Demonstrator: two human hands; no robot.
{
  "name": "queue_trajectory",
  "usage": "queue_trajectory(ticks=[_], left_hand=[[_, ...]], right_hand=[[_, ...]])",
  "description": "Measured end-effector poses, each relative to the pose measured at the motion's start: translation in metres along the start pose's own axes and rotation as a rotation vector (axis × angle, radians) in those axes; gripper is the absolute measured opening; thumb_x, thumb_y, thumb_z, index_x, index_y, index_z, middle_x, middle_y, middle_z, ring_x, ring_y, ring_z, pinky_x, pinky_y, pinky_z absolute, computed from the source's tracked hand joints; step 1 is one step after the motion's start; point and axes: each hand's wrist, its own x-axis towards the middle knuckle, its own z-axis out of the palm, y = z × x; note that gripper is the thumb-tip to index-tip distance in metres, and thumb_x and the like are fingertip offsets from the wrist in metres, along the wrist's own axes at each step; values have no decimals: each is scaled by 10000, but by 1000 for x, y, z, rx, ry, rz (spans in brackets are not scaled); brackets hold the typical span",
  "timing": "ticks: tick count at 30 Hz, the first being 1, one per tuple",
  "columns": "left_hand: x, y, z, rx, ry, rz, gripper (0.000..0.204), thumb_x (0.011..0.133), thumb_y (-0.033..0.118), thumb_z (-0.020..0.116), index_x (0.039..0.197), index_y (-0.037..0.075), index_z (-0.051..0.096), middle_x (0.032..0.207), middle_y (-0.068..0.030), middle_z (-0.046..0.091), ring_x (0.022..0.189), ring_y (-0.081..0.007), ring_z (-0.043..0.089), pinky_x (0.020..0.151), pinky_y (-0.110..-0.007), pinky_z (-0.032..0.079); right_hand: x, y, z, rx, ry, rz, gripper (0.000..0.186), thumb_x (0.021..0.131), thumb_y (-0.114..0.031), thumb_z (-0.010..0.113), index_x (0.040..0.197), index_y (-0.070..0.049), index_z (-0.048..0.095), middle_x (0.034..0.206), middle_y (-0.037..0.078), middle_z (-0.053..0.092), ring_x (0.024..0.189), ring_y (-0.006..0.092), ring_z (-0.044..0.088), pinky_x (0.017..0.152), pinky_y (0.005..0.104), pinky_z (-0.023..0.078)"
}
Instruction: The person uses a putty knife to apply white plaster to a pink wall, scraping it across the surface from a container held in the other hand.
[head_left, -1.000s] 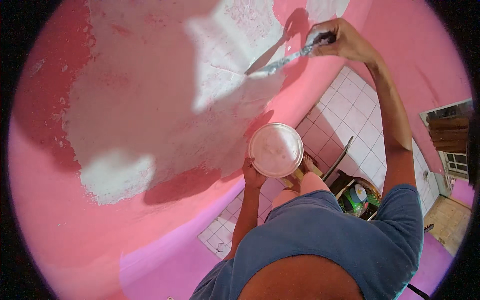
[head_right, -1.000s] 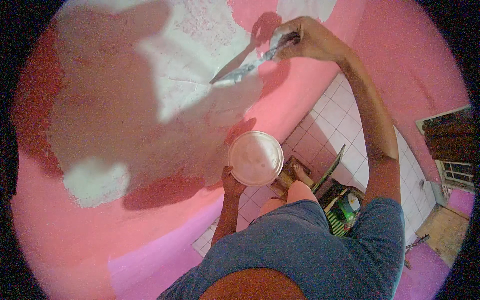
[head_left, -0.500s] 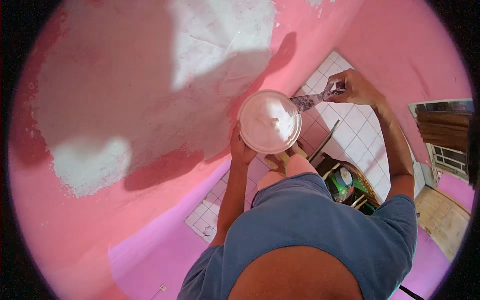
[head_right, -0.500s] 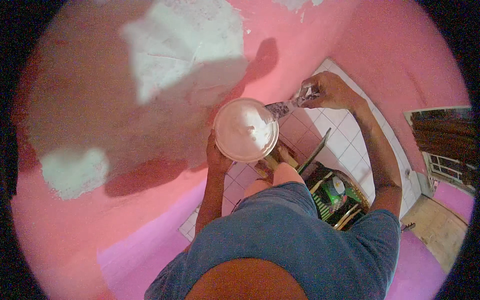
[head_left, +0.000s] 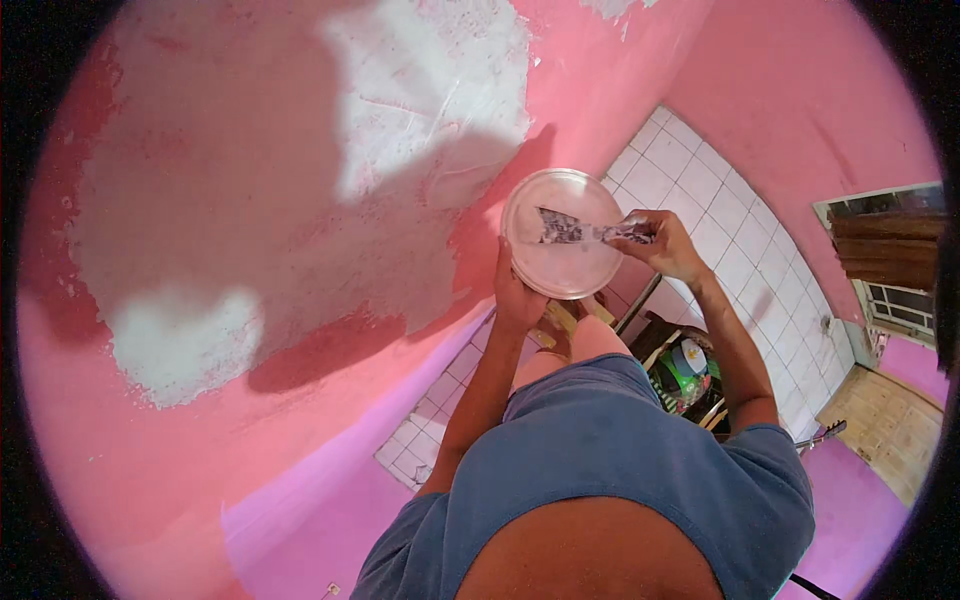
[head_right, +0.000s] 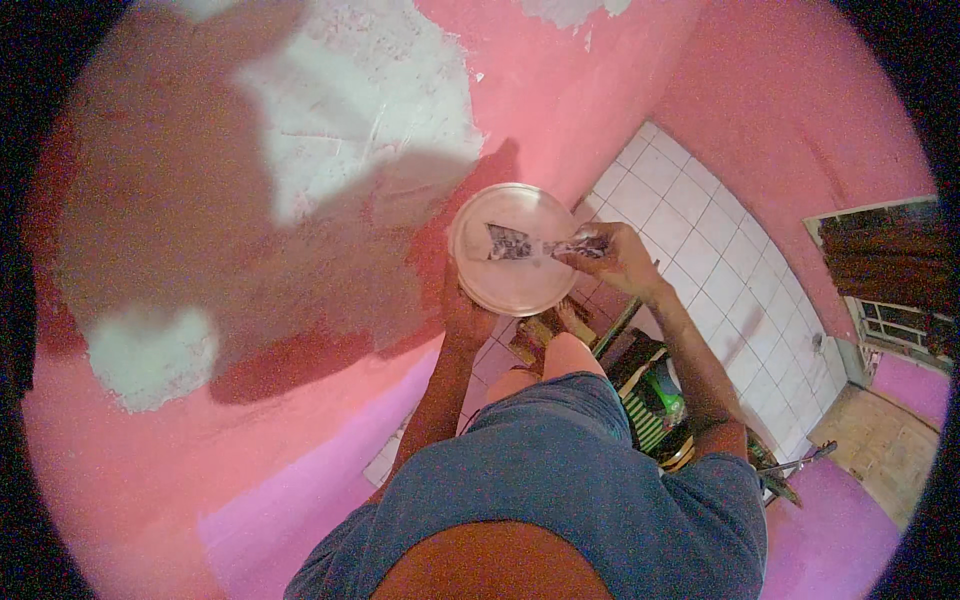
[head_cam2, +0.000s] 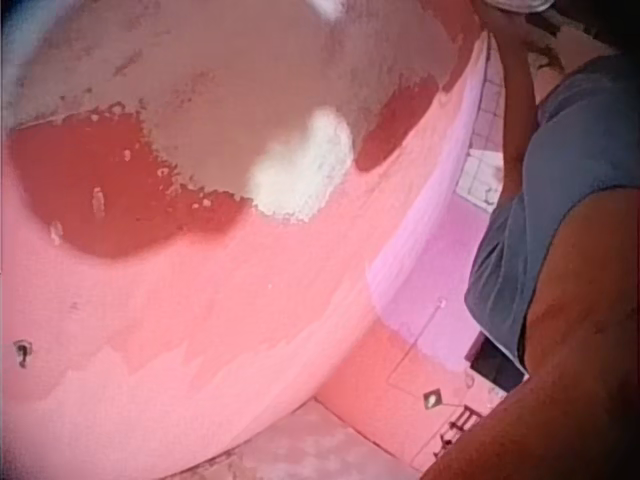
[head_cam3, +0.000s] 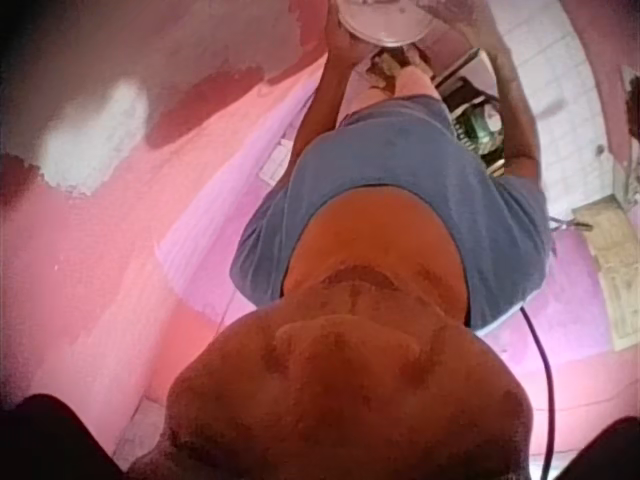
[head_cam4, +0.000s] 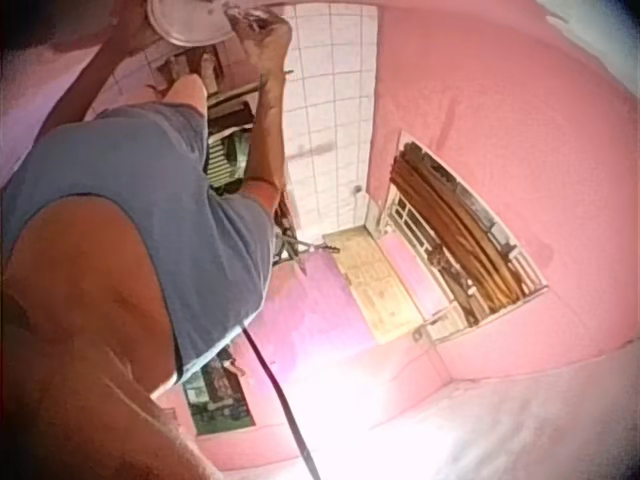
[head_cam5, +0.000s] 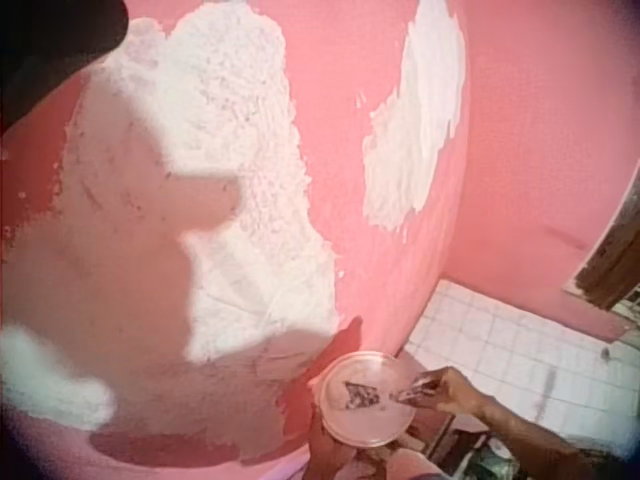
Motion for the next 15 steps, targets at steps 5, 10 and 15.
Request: queue_trajectory(ticks=[5, 10, 15], left_hand=[[3, 14, -6, -58, 11, -107, 527, 953, 412, 345, 1358, 75, 325, 1341, -120, 416, 1224, -280, 415, 1018, -463, 350], [-7, 32, -2, 20, -15, -20, 529, 955, 401, 342, 1360, 62, 323, 1349, -130, 412, 1230, -279, 413, 1023, -452, 347], [-18, 47, -2, 108, -21, -23, 519, 963, 388, 325, 1348, 41, 339, 1334, -145, 429, 1212, -278, 436, 1025, -433, 350]], right_hand=[[-4, 16, 7, 175, 26, -107, 126, 783, -60, 693, 889, 0, 664, 805, 23, 654, 737, 65, 568, 677, 226, 462], [-7, 19, -29, 122, 22, -124, 157, 774, -76, 697, 900, 10, 660, 812, 31, 656, 740, 70, 579, 674, 232, 473], [9, 9, -50, -87, 9, -87, 233, 741, -129, 730, 911, 8, 648, 803, 25, 638, 757, 90, 577, 696, 247, 463]])
